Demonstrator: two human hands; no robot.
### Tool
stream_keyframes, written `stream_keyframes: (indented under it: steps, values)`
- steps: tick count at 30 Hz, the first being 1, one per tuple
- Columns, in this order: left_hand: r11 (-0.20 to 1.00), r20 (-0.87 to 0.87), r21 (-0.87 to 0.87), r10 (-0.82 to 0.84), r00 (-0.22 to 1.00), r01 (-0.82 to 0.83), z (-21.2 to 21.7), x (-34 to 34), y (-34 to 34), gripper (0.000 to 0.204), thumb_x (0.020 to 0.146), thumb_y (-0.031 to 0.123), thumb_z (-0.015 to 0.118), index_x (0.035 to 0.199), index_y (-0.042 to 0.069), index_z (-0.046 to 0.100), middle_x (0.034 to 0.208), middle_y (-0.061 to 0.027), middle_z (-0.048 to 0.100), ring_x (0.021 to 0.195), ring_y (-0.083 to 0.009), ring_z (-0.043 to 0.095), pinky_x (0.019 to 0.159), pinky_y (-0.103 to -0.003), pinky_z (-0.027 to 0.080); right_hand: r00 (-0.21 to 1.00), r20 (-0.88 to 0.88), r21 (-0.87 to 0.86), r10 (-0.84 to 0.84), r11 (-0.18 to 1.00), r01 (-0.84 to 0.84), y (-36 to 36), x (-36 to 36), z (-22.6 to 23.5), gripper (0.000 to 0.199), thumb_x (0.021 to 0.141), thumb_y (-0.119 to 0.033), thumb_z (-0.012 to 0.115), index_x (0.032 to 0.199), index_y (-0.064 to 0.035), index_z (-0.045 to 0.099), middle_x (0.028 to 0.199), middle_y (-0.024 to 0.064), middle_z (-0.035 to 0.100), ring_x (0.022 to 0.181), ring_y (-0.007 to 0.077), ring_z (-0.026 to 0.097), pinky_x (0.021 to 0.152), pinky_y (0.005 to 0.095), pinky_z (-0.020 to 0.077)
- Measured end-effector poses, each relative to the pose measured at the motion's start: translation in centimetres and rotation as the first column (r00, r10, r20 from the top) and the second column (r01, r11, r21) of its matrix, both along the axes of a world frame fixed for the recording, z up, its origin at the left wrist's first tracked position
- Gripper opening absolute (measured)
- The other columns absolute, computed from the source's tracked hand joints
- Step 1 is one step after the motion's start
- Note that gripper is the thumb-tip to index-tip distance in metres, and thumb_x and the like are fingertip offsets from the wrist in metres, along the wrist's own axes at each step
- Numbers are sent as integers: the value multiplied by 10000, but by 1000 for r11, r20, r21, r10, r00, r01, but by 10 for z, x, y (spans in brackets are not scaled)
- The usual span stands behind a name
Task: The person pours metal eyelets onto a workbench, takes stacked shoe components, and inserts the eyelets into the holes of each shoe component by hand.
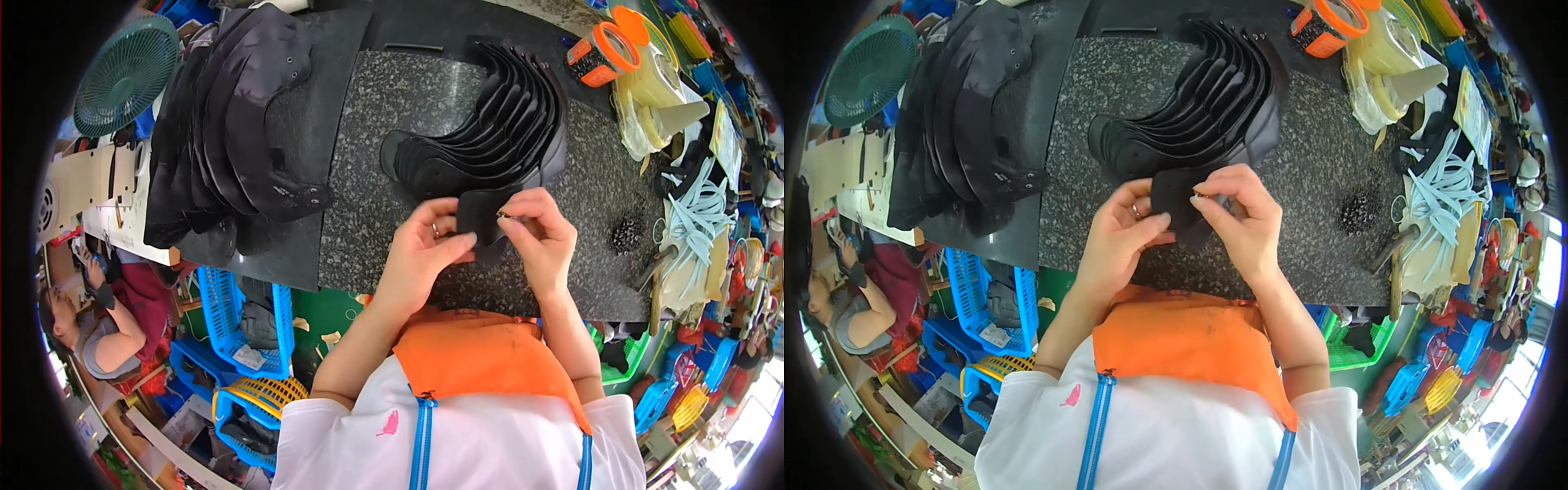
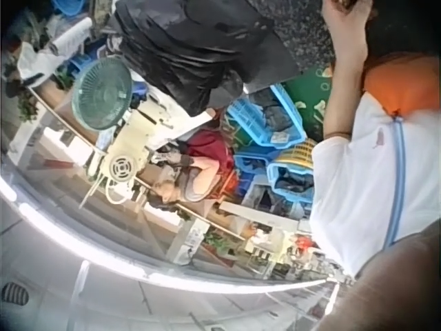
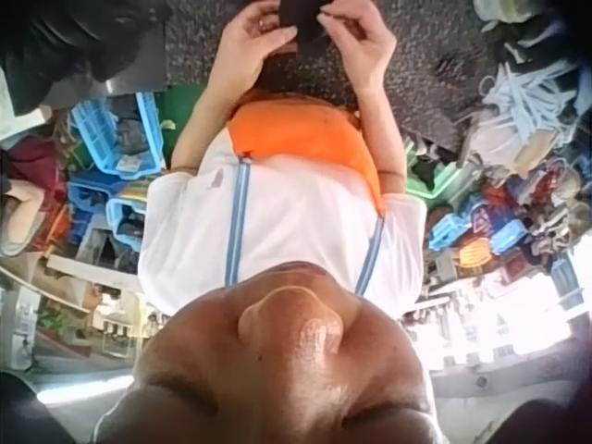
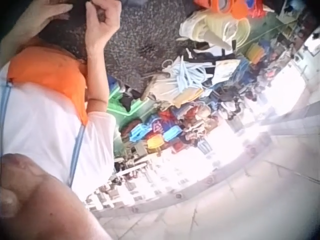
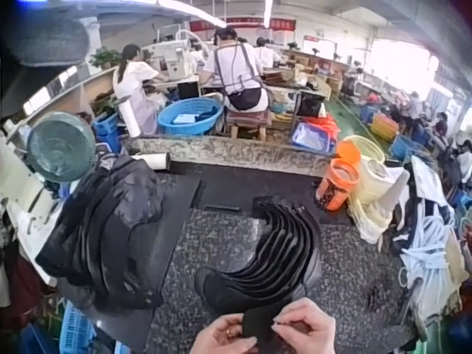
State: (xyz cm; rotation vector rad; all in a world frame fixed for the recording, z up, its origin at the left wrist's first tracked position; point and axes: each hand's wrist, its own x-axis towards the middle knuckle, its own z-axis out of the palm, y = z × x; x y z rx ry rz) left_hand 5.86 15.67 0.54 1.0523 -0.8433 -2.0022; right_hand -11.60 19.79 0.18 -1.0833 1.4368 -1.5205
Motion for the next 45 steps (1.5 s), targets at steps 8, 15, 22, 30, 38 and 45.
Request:
stream_keyframes:
  steps: [8,15,22,30,38,45]
  values:
    - [968,-259,195,-103,960,156,-1,3,5,318,897,-35,650,1214,-26,630,1093,-99,685,968,-156,677,875,-305,577,675,-734,-261,-76,949,-176,-4,2,23,288,659,21,810,919,-74,731,889,48,617,749,213,610,630,316,494]
    - [997,-241,36,-52,969,62,6,-7,1,182,898,-19,680,1076,-15,644,991,-56,694,895,-92,652,820,-243,542,722,-656,-80,218,932,-354,-6,-13,36,251,714,8,778,951,-70,749,890,51,616,764,191,634,640,305,515]
    - [996,-111,-67,-68,991,61,-5,-14,-1,233,923,9,667,1148,-27,623,988,-31,683,886,-68,632,783,-226,529,669,-743,-147,-2,976,-161,-12,-3,28,215,741,22,754,938,-59,723,893,73,629,747,219,656,649,318,537]
    - [980,-170,-60,-197,966,189,12,-16,-14,297,895,-34,664,1189,-20,625,1064,-44,678,905,-87,636,779,-242,530,797,-599,-40,76,991,-125,-17,-7,36,208,738,10,765,933,-60,747,867,53,604,764,191,623,661,282,505]
    - [981,-14,-150,-127,992,123,-7,-14,-38,98,947,49,642,992,-24,689,895,-29,709,795,-74,643,724,-218,508,993,-105,164,54,986,-37,-18,-19,33,197,822,71,690,1000,7,745,867,51,642,716,89,604,633,217,482]
    - [644,572,-719,334,750,262,-7,0,-25,259,822,89,787,1033,29,650,743,-60,610,576,-109,561,524,-256,446,982,94,144,-161,979,147,-4,-12,8,171,904,66,633,1065,64,691,963,114,710,836,160,705,755,236,558]
